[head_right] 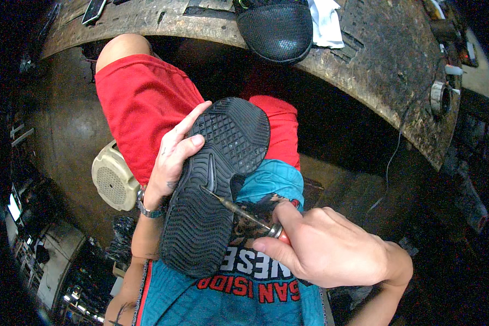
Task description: The person uses a heated soldering iron to apply adhesive to the sole of a black sneaker, then presses the sole to bond it. They repeat the process on multiple areas of the sole and briefly wipe the shoe with a cloth.
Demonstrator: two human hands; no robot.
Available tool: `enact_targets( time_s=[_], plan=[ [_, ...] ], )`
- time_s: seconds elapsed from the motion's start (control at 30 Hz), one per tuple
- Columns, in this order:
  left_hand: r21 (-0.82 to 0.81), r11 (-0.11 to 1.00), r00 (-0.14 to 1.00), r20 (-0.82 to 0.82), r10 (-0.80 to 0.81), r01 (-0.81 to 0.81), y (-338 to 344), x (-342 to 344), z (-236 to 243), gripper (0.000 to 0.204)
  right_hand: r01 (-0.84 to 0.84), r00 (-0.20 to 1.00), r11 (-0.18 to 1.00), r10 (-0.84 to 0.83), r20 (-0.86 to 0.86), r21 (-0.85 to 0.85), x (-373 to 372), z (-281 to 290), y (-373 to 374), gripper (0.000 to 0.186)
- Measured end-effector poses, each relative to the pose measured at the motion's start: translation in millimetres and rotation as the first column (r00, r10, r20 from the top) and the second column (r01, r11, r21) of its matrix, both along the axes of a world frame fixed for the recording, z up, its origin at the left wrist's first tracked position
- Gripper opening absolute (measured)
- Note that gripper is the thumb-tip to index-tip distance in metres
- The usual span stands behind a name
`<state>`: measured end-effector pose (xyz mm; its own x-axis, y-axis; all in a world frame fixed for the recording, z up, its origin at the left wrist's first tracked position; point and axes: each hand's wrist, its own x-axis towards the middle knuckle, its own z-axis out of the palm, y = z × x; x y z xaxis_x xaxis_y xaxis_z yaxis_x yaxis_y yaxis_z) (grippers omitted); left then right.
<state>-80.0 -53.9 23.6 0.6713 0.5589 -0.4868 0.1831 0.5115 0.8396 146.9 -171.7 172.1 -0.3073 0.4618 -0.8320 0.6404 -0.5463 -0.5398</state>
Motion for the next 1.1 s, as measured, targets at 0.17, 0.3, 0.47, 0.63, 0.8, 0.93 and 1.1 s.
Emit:
enact_targets(
  time_s=[0.17, 0.3, 0.47, 0.63, 0.8, 0.93, 1.1],
  plan=[
    [0.026, 1.0, 1.0, -0.013, -0.01, 0.011, 2, 0, -1, 0.071, -0.011, 0.996, 0.99, -0.002, 0.088, 0.143, -14, -2, -15, 0.055],
    [0.025, 1.0, 1.0, -0.013, -0.006, 0.006, 3, -1, -2, 0.071, -0.022, 0.986, 0.964, -0.023, 0.168, 0.264, -25, -5, -31, 0.061],
    [0.0, 1.0, 1.0, -0.002, 0.001, -0.001, 2, -1, -3, 0.07, 0.005, 0.979, 0.929, -0.08, 0.189, 0.37, -28, -9, -39, 0.064],
    [0.034, 0.999, 1.0, -0.012, -0.023, 0.023, 3, -2, -1, 0.07, 0.045, 0.984, 0.937, -0.102, 0.149, 0.345, -18, -7, -37, 0.062],
    [0.01, 1.0, 1.0, -0.001, -0.013, 0.013, 2, -2, -2, 0.071, 0.02, 0.994, 0.963, -0.048, 0.099, 0.27, -13, -6, -32, 0.066],
    [-0.023, 1.0, 1.0, 0.013, -0.003, 0.004, 2, -2, -3, 0.072, -0.018, 0.995, 0.971, -0.006, 0.1, 0.238, -11, -4, -28, 0.064],
    [-0.013, 1.0, 1.0, 0.008, -0.006, 0.006, 2, -3, -4, 0.072, -0.034, 0.994, 0.969, 0.006, 0.112, 0.245, -12, -2, -24, 0.059]
  ],
)
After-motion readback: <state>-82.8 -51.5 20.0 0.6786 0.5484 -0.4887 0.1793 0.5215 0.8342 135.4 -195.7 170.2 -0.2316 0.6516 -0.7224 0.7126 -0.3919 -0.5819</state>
